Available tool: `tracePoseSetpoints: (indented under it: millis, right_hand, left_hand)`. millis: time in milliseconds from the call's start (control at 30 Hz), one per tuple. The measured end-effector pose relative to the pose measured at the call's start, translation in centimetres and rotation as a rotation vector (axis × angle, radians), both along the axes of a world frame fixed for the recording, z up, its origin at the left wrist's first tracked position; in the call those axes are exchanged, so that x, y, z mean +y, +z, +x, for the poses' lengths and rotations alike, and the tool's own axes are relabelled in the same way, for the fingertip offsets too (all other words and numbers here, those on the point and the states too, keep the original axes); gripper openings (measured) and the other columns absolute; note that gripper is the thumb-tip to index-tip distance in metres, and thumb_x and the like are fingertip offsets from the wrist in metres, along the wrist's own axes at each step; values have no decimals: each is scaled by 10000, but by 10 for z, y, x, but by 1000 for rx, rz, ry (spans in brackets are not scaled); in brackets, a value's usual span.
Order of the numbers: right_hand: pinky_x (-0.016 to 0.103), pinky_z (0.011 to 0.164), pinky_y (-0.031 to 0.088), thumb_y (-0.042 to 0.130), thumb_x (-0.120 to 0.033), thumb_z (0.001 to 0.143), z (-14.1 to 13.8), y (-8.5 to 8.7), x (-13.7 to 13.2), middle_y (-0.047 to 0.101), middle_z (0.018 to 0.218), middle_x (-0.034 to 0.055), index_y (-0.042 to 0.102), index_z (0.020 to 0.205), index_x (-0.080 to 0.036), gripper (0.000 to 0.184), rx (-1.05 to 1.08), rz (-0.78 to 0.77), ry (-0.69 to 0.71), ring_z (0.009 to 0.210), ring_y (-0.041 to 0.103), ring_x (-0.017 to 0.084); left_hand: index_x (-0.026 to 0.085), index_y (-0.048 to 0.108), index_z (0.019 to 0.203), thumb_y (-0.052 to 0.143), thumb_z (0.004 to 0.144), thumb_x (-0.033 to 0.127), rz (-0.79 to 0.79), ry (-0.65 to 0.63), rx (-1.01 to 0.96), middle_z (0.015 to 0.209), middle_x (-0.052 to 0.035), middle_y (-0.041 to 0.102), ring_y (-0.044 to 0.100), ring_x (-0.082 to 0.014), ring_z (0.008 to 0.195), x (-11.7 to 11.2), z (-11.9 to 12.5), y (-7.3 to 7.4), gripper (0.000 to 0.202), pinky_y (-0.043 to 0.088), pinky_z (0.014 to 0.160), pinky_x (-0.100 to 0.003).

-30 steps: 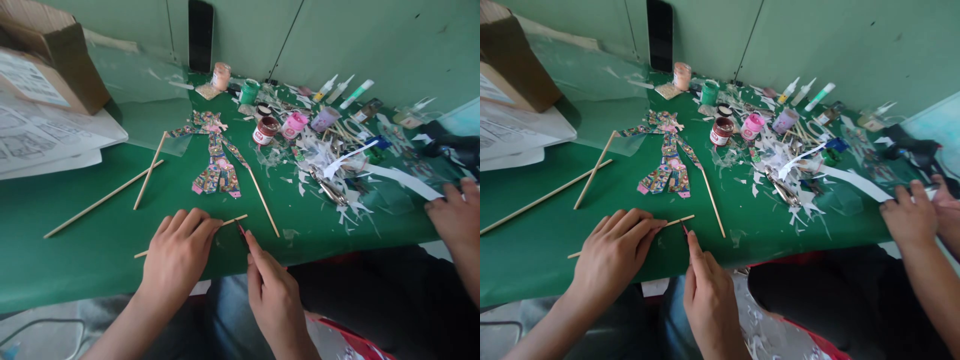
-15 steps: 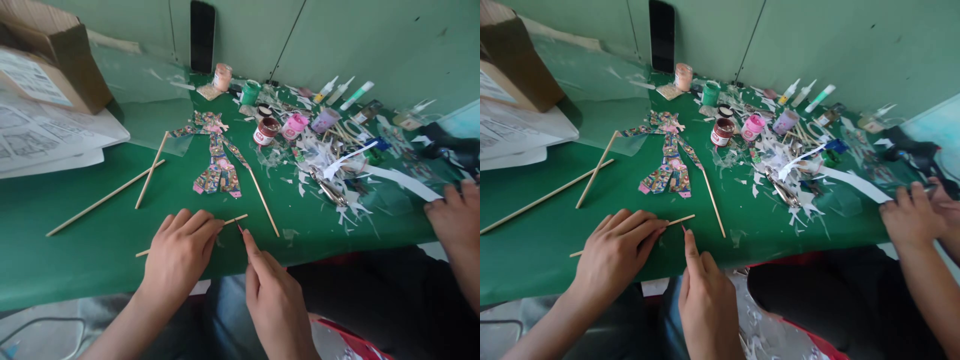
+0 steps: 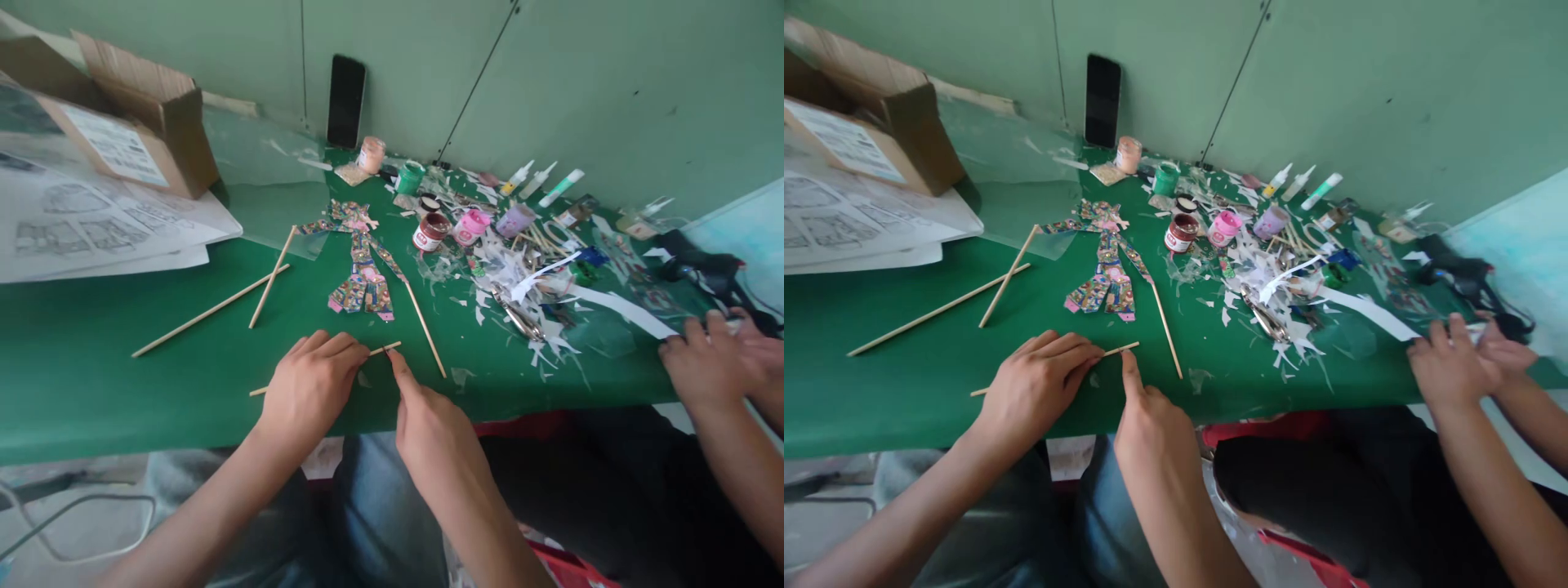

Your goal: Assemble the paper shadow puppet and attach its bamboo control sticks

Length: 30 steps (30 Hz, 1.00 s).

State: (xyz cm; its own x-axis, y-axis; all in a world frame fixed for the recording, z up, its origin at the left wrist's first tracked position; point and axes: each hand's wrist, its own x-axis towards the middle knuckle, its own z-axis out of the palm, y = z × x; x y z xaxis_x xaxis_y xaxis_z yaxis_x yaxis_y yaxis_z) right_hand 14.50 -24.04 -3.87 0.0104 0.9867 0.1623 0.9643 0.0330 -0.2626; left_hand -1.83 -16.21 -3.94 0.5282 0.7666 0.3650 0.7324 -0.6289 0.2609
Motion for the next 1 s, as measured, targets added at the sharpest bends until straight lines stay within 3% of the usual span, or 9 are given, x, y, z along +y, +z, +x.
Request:
tracePoseSetpoints:
  millis: [133,267,433,700,1000]
  right_hand:
    - [340,677,572,488,-254,916,-1,8,7,760,781,73,431,1467,-248,554,-149,-164,30,769,740,266]
    - [295,676,562,437,-210,952,-6,25,10,751,781,121,419,1463,-141,515,-203,-163,46,718,741,231]
    - [290,729,545,326,-296,1024,-9,40,10,747,938,156,433,1451,-171,457,-276,-215,50,854,740,238]
    - [271,835,505,322,-205,1008,-8,44,13,729,1104,142,555,1346,-188,411,-192,-195,76,1026,698,220]
    - [296,793,523,265,-165,1005,-18,37,-6,729,1043,186,409,1465,-176,483,-204,-199,12,973,720,237]
  left_hand:
    - [235,730,915,551,928,247,-10,84,40,876,-9,717,603,-199,791,-3,4,3,180,453,692,-323]
    - [273,739,1019,538,913,208,-56,125,97,940,-18,716,633,-209,888,-7,9,10,237,459,750,-311]
    - [282,744,1070,494,933,240,-141,188,115,1010,-51,701,641,-227,977,-13,12,19,289,462,819,-315]
    - [238,746,1027,488,935,255,-95,293,71,1053,-57,726,648,-240,995,-26,19,20,275,461,836,-330]
    - [220,743,980,478,937,250,-65,311,54,1057,-71,726,643,-240,1003,-32,19,16,270,455,853,-337]
